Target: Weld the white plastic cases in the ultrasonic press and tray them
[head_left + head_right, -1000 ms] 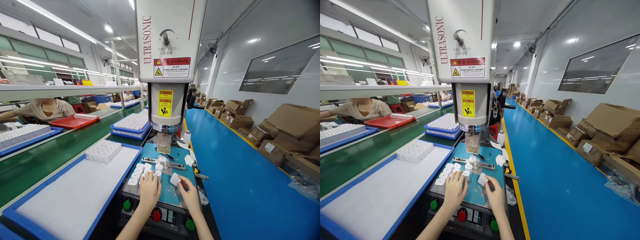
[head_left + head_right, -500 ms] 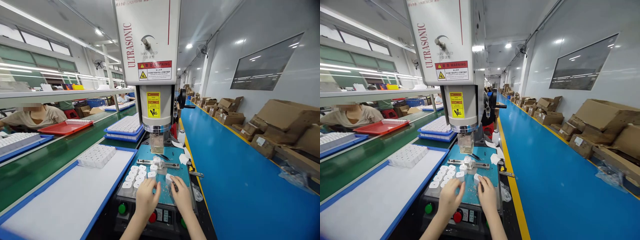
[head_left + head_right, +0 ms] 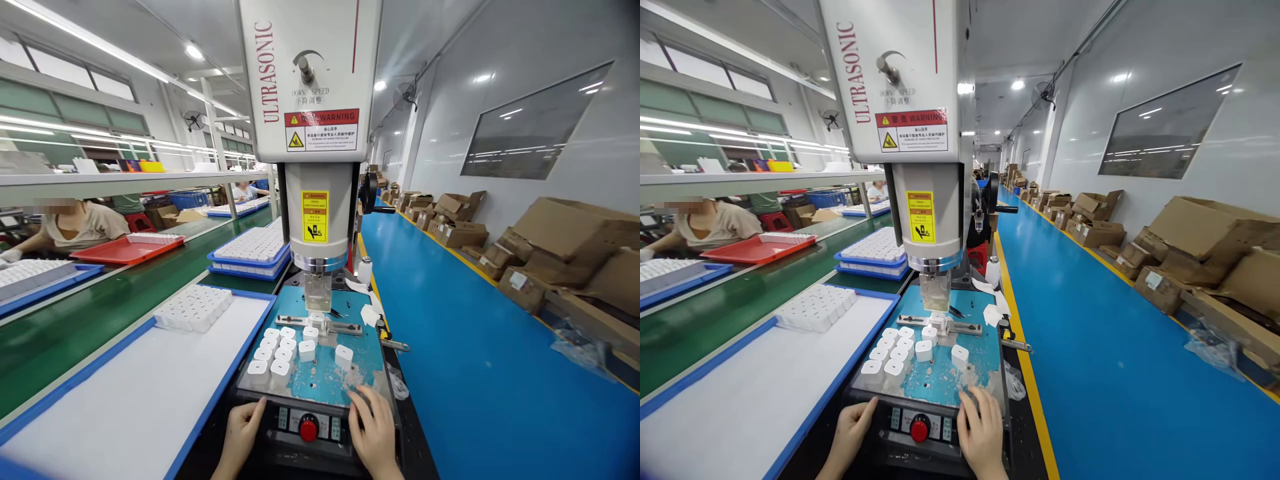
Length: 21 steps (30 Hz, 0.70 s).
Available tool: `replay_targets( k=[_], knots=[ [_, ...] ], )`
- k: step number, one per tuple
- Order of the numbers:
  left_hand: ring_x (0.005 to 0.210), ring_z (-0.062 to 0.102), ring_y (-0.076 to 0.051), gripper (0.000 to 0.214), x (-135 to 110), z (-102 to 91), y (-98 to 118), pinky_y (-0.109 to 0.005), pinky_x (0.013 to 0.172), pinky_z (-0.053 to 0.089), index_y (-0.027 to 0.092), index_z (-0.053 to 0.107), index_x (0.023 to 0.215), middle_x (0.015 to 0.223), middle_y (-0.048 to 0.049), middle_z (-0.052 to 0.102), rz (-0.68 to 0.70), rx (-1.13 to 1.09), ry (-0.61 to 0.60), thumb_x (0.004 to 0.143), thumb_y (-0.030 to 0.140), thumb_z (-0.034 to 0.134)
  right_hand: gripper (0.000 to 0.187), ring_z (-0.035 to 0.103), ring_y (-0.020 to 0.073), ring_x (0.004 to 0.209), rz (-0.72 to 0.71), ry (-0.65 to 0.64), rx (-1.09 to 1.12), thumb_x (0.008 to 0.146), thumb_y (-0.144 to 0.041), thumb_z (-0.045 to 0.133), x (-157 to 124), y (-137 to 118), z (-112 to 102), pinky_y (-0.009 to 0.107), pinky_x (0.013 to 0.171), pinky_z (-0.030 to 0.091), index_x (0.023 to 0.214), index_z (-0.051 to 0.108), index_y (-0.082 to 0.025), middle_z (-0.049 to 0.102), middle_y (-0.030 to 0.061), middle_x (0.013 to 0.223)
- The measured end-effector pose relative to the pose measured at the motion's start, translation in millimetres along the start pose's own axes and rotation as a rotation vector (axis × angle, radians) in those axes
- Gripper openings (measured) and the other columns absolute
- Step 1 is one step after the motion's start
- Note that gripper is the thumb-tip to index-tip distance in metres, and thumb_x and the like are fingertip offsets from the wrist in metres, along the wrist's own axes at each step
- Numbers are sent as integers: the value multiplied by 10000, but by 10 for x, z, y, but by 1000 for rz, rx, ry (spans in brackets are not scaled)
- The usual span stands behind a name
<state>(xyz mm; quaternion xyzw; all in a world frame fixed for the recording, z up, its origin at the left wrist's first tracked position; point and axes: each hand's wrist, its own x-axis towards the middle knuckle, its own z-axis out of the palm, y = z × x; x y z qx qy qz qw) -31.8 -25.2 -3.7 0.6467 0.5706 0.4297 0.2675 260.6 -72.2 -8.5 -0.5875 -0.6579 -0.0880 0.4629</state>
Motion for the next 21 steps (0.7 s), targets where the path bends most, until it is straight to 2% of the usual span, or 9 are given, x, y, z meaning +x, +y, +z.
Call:
replay_targets(
  k=[3, 6, 8, 11, 14, 16, 19, 21],
  knots=[
    [483, 192, -77, 505, -66, -20, 167, -242, 482, 178, 182, 198, 470, 518, 39, 165, 110, 65, -19, 854, 432, 409, 272, 607, 272, 1024, 85, -53, 16, 895, -302, 465, 295, -18, -80, 396, 815, 530, 1106, 634, -265, 634, 102, 1117],
    [472, 231, -78, 475, -98, -28, 467, -244, 496, 203, 177, 251, 463, 504, 40, 211, 267, 140, -37, 880, 355, 393, 311, 594, 252, 1070, 101, -152, 36, 889, -322, 454, 631, -4, -135, 350, 802, 543, 1159, 601, -275, 601, 84, 1197],
    [473, 256, -81, 463, -46, -22, 720, -246, 506, 219, 177, 288, 466, 498, 39, 246, 349, 177, -39, 896, 324, 375, 304, 607, 232, 1055, 95, -219, 63, 884, -320, 448, 784, 15, -127, 319, 786, 545, 1138, 611, -276, 608, 69, 1190],
    [472, 273, -86, 479, 143, -1, 1112, -256, 517, 226, 179, 312, 457, 478, 36, 278, 426, 253, -34, 915, 314, 346, 284, 647, 188, 953, 94, -269, 109, 896, -306, 422, 866, 33, -68, 258, 717, 541, 1075, 638, -262, 641, 55, 1114],
    [483, 327, -95, 484, 389, 50, 1450, -262, 529, 238, 183, 393, 474, 481, 23, 377, 376, 377, -59, 925, 343, 325, 299, 662, 180, 900, 81, -239, 104, 904, -302, 409, 842, 30, -12, 246, 701, 532, 1056, 664, -263, 661, 54, 1076],
    [546, 428, -110, 452, 535, 114, 1609, -254, 555, 271, 188, 483, 531, 541, 7, 487, 311, 453, -89, 920, 365, 336, 308, 661, 195, 928, 86, -217, 120, 902, -310, 420, 812, 33, 2, 266, 741, 535, 1067, 678, -272, 669, 56, 1091],
    [734, 548, -150, 373, 687, 237, 1712, -248, 621, 329, 204, 586, 648, 691, -16, 607, 241, 525, -55, 905, 361, 366, 312, 636, 226, 1030, 160, -199, 251, 896, -350, 448, 765, 79, -1, 327, 854, 531, 1068, 697, -273, 668, 59, 1138],
    [829, 572, -178, 334, 759, 312, 1702, -258, 653, 357, 212, 629, 714, 757, -30, 641, 198, 598, -22, 894, 358, 389, 318, 617, 250, 1076, 277, -156, 385, 874, -403, 493, 735, 140, -6, 377, 905, 521, 1055, 708, -253, 665, 71, 1153]
  ],
)
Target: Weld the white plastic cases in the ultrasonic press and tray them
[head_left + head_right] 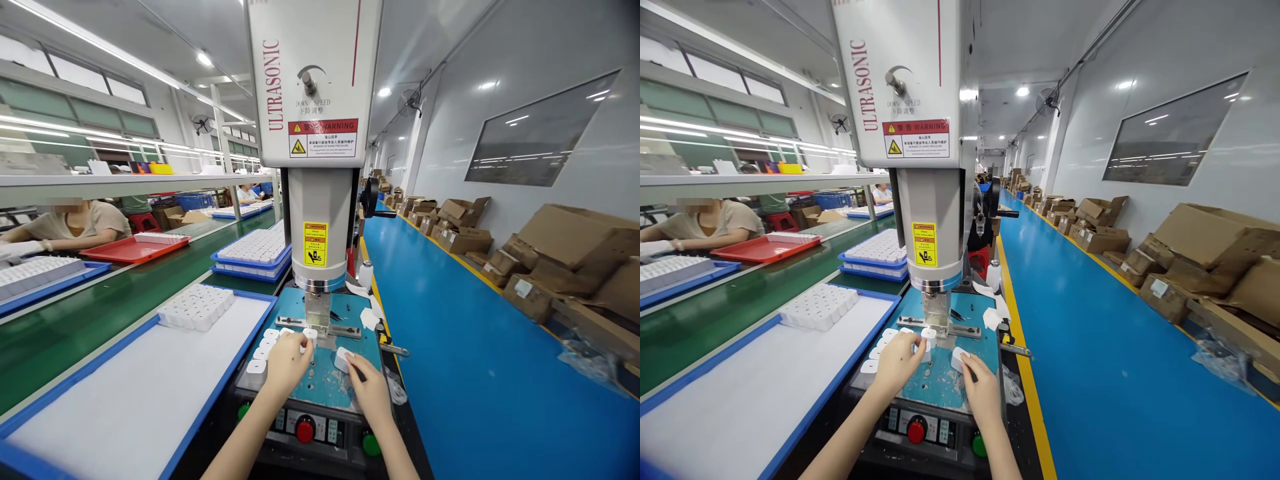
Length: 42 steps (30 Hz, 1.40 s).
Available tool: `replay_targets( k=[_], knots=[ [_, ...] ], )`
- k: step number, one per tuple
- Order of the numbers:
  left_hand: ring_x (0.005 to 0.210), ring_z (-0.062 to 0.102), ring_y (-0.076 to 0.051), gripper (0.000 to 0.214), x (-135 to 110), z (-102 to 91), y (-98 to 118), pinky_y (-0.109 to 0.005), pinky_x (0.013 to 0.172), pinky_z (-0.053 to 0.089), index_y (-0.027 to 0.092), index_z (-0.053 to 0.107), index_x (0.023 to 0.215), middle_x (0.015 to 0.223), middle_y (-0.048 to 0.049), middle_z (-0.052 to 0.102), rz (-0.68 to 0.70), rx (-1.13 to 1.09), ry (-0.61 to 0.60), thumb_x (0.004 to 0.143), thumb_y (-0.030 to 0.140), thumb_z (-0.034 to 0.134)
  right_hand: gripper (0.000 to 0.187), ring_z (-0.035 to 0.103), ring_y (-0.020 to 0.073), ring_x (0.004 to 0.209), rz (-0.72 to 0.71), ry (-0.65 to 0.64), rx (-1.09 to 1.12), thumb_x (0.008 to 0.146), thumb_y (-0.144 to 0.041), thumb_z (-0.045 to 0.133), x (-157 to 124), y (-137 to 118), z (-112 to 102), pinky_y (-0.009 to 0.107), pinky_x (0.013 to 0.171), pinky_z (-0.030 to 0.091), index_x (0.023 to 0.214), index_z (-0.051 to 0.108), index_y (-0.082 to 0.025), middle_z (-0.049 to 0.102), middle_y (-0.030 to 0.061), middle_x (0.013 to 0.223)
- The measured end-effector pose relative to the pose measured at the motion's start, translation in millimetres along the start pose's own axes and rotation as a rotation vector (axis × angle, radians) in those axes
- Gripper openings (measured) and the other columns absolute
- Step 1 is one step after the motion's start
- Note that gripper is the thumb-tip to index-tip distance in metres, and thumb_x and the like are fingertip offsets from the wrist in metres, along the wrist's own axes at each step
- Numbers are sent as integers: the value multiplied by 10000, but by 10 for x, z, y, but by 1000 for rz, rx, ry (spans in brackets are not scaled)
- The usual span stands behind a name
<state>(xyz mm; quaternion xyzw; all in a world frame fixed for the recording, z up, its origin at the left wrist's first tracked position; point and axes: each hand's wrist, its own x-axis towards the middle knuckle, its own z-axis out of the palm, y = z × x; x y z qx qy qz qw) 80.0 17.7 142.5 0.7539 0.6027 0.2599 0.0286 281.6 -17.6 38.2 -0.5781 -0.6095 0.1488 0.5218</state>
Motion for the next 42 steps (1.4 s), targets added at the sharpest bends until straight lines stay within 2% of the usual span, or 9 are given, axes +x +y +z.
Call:
replay_targets(
  k=[6, 12, 16, 22, 27, 30, 35, 39, 42],
  knots=[
    [1022, 555, -265, 364, 244, 202, -34, -346, 853, 394, 142, 694, 925, 1006, -144, 654, -69, 172, -10, 869, 380, 425, 421, 653, 287, 1010, 280, 143, 432, 783, -487, 618, 22, 107, -56, 405, 830, 563, 1055, 707, -178, 684, 121, 1104],
    [1053, 566, -317, 466, 610, 410, 129, -374, 879, 404, 101, 700, 912, 999, -195, 663, -133, 221, -111, 788, 509, 512, 427, 661, 300, 985, 298, 95, 466, 739, -491, 663, 55, 37, -76, 410, 827, 562, 1017, 723, -172, 695, 123, 1075],
    [953, 634, -292, 429, 820, 502, 253, -340, 812, 429, 111, 694, 896, 934, -184, 695, -174, 197, -194, 774, 493, 542, 433, 668, 295, 964, 317, 94, 493, 718, -494, 676, 58, 59, -52, 400, 840, 552, 986, 729, -159, 702, 129, 1056],
    [912, 655, -252, 461, 960, 366, 162, -280, 704, 424, 100, 629, 1006, 990, -173, 694, -269, 121, -223, 839, 486, 440, 439, 664, 291, 969, 330, 84, 497, 725, -494, 663, 73, 45, -62, 394, 837, 546, 1004, 722, -159, 700, 128, 1062],
    [896, 628, -259, 495, 628, 53, 29, -291, 687, 402, 125, 607, 995, 949, -150, 681, -313, 99, -156, 861, 533, 361, 444, 672, 289, 937, 316, 112, 494, 718, -501, 669, 60, 60, -23, 392, 802, 556, 993, 724, -157, 705, 132, 1044],
    [974, 564, -280, 469, 207, -44, -12, -336, 786, 386, 170, 648, 930, 978, -129, 653, -250, 137, 10, 812, 569, 430, 467, 678, 294, 917, 312, 147, 490, 713, -529, 657, 34, 82, 15, 394, 777, 564, 981, 725, -152, 711, 134, 1023],
    [1054, 511, -329, 391, -360, 138, -40, -491, 918, 339, 191, 712, 929, 1077, -140, 630, -110, 251, 181, 736, 503, 577, 442, 668, 286, 947, 215, 82, 289, 779, -508, 580, 188, -1, -26, 392, 808, 555, 1039, 708, -173, 701, 119, 1058],
    [1284, 370, -359, 398, -493, 358, -62, -622, 1051, 149, 199, 672, 1094, 1359, -153, 501, -8, 317, 259, 790, 431, 562, 359, 625, 255, 1047, -2, -12, 47, 852, -408, 477, 581, -173, 18, 393, 932, 486, 1056, 692, -206, 659, 88, 1163],
    [1343, 305, -360, 459, -518, 433, -96, -641, 1068, 109, 171, 615, 1191, 1420, -168, 429, 24, 333, 315, 823, 431, 529, 336, 648, 232, 990, -59, -85, -27, 861, -354, 439, 860, -266, 168, 370, 885, 504, 1057, 683, -231, 669, 60, 1142]
  ],
)
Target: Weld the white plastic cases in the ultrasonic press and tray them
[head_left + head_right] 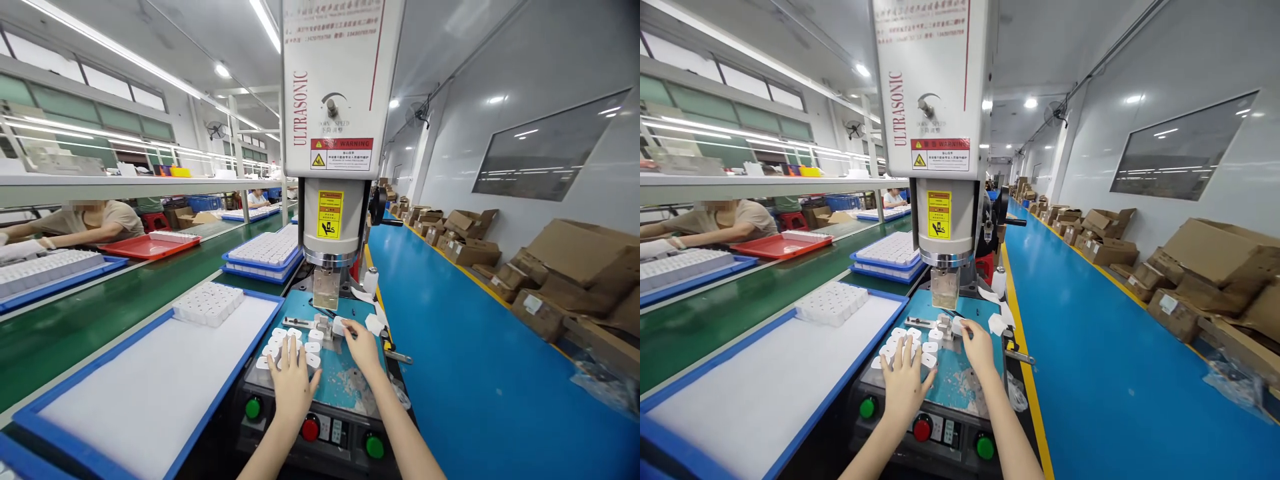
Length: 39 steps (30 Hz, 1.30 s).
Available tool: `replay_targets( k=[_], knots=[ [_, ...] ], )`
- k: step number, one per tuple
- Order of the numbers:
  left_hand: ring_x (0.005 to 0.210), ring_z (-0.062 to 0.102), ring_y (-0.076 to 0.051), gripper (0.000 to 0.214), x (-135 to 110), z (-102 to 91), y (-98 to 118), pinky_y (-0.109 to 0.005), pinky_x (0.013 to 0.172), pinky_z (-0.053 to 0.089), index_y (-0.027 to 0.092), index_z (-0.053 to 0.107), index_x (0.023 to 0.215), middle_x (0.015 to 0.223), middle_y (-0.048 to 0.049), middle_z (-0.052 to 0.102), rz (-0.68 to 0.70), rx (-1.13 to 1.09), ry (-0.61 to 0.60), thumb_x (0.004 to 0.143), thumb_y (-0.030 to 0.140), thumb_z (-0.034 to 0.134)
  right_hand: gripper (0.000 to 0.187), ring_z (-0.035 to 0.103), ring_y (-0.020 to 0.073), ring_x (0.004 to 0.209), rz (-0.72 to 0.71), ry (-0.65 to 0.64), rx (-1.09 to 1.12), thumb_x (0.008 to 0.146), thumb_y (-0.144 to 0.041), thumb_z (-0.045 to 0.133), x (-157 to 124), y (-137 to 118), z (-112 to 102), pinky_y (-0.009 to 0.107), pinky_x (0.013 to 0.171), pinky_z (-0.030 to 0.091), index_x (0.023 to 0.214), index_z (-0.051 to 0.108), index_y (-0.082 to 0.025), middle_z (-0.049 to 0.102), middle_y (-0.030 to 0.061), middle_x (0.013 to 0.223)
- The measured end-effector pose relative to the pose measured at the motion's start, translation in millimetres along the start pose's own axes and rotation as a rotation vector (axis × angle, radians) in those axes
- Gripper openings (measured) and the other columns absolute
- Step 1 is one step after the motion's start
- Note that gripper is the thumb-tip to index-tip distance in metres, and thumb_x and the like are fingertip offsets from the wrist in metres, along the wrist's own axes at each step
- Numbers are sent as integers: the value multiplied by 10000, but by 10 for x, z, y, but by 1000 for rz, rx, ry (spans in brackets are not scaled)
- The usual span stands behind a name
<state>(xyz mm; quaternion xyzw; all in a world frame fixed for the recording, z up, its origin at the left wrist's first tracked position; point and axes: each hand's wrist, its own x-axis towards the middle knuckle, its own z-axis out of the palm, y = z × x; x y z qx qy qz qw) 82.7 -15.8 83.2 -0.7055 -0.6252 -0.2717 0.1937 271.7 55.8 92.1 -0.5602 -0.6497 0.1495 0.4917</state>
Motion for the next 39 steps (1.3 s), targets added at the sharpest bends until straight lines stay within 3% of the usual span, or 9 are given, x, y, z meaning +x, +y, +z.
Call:
replay_targets(
  k=[6, 15, 19, 23, 27, 30, 33, 36, 39],
  knots=[
    [1348, 311, -327, 390, -158, -68, -256, -604, 1088, 129, 230, 577, 1224, 1404, -112, 461, 39, -119, 149, 863, 359, 503, 296, 659, 239, 942, -23, -61, -42, 843, -301, 454, 255, -18, 250, 357, 829, 504, 1022, 684, -248, 702, 43, 1052],
    [1257, 418, -300, 225, -459, 15, -897, -575, 1051, 247, 255, 611, 1054, 1246, -85, 557, -49, -275, 190, 847, 259, 523, 276, 649, 215, 877, -50, -129, -61, 837, -293, 456, 272, -14, 479, 317, 774, 484, 963, 695, -236, 677, 58, 1067],
    [1250, 420, -295, 189, -498, 23, -989, -535, 1033, 321, 240, 612, 1009, 1218, -92, 554, -34, -353, 241, 838, 229, 534, 280, 609, 208, 754, -40, -84, -78, 826, -348, 457, 279, -23, 541, 333, 704, 469, 828, 698, -206, 631, 91, 982],
    [1251, 414, -294, 167, -505, -18, -995, -494, 983, 402, 236, 611, 981, 1205, -91, 544, -8, -399, 239, 832, 204, 544, 203, 563, 202, 695, -11, -48, -59, 748, -337, 521, 381, -11, 555, 321, 659, 457, 695, 664, -202, 582, 54, 792],
    [1235, 431, -278, 176, -517, -30, -981, -454, 960, 446, 231, 600, 988, 1207, -93, 527, 24, -456, 233, 836, 172, 533, 203, 548, 186, 664, 7, 2, -8, 748, -357, 530, 387, -58, 494, 313, 633, 463, 701, 652, -201, 577, 48, 801],
    [1195, 469, -251, 199, -568, 16, -1004, -412, 946, 470, 220, 584, 1000, 1189, -99, 525, 88, -516, 252, 836, 133, 513, 246, 570, 218, 811, 7, 80, 14, 830, -368, 471, 85, -155, 362, 336, 713, 472, 787, 645, -200, 587, 86, 913],
    [1148, 506, -237, 182, -631, 124, -1076, -389, 917, 488, 201, 565, 950, 1147, -106, 538, 132, -545, 302, 826, 95, 483, 207, 548, 242, 984, -60, 147, -51, 879, -346, 464, -539, -178, 218, 365, 831, 448, 875, 636, -230, 583, 88, 1010],
    [1127, 523, -245, 126, -629, 286, -1169, -396, 893, 497, 196, 532, 863, 1104, -107, 559, 227, -519, 382, 803, 101, 474, 172, 548, 268, 1007, -193, 205, -269, 858, -325, 534, -1225, -33, 142, 389, 813, 436, 980, 647, -284, 590, 83, 1072],
    [1097, 546, -247, 78, -546, 447, -1223, -415, 892, 500, 206, 513, 854, 1088, -96, 586, 364, -436, 442, 790, 165, 497, 199, 577, 295, 966, -353, 287, -468, 835, -297, 551, -1622, 194, 123, 435, 805, 414, 1006, 653, -302, 626, 85, 1060]
  ],
)
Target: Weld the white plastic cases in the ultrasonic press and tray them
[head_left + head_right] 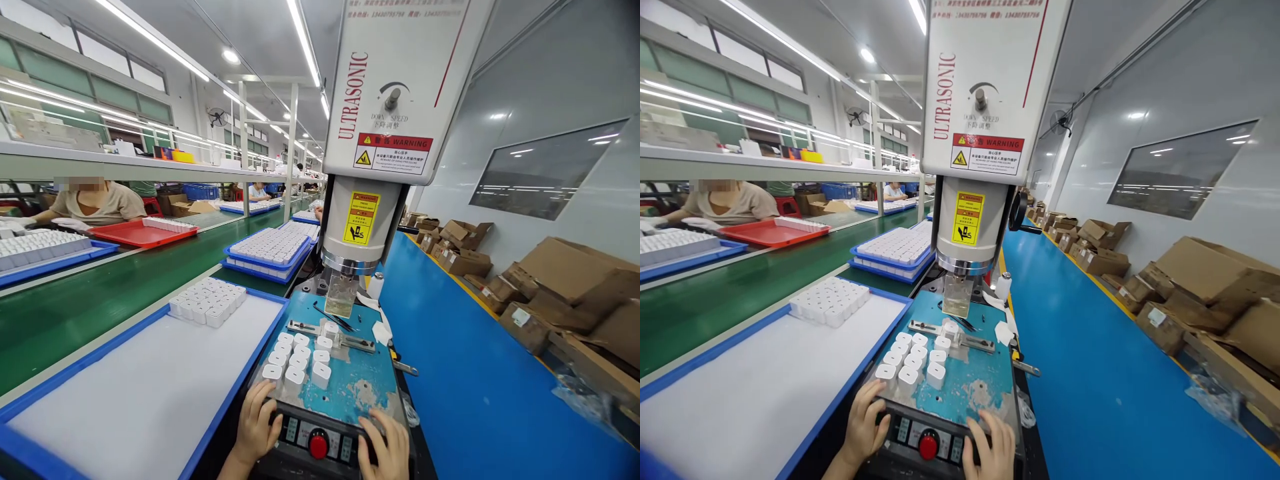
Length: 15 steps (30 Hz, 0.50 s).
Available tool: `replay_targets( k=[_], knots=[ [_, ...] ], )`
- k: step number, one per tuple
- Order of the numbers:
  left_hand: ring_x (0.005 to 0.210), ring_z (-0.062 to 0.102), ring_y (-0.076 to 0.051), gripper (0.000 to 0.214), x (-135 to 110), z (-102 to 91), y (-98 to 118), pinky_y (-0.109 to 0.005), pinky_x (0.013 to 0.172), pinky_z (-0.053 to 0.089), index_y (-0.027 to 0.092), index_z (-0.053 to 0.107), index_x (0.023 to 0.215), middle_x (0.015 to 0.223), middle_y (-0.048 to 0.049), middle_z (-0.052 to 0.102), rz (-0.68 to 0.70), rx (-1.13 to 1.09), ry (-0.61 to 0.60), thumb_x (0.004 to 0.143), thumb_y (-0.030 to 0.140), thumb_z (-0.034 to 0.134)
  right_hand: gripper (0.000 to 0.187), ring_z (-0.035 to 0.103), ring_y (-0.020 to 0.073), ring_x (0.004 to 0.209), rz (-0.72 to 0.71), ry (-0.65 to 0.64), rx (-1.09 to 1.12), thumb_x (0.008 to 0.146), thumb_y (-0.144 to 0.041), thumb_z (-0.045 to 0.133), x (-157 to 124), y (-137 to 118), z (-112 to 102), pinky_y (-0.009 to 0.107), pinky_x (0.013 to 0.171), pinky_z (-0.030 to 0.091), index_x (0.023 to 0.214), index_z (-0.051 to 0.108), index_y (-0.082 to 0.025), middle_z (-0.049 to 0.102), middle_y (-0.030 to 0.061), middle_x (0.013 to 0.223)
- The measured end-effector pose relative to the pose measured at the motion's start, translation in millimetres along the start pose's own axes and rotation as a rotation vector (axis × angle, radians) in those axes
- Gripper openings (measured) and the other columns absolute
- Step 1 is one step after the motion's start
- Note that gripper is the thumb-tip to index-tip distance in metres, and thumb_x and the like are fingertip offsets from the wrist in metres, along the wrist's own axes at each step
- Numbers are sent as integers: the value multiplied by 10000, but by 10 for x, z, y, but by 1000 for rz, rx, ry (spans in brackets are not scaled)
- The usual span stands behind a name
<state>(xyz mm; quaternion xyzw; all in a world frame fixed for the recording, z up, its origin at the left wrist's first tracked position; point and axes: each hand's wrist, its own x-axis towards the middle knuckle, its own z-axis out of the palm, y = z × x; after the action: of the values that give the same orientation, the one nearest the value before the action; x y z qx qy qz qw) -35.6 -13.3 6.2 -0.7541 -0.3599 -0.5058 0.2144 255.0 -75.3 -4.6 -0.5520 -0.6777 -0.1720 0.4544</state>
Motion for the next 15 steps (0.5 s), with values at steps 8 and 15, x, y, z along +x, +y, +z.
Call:
replay_targets(
  k=[8, 15],
  knots=[
    [1077, 565, -240, 201, 28, -74, 34, -436, 908, 494, 220, 519, 918, 1090, -95, 604, 4, 55, -28, 751, 111, 544, 213, 592, 320, 953, 58, -24, 8, 830, -284, 544, -52, 16, 44, 452, 795, 425, 1023, 631, -280, 644, 109, 1053],
    [1034, 574, -233, 274, 97, -266, 522, -409, 850, 513, 230, 538, 904, 1029, -79, 622, -111, -67, -13, 727, 20, 540, 251, 526, 190, 670, 334, -249, 377, 910, -356, 422, 532, -113, 24, 297, 635, 402, 725, 535, -229, 553, 35, 696]
  ],
)
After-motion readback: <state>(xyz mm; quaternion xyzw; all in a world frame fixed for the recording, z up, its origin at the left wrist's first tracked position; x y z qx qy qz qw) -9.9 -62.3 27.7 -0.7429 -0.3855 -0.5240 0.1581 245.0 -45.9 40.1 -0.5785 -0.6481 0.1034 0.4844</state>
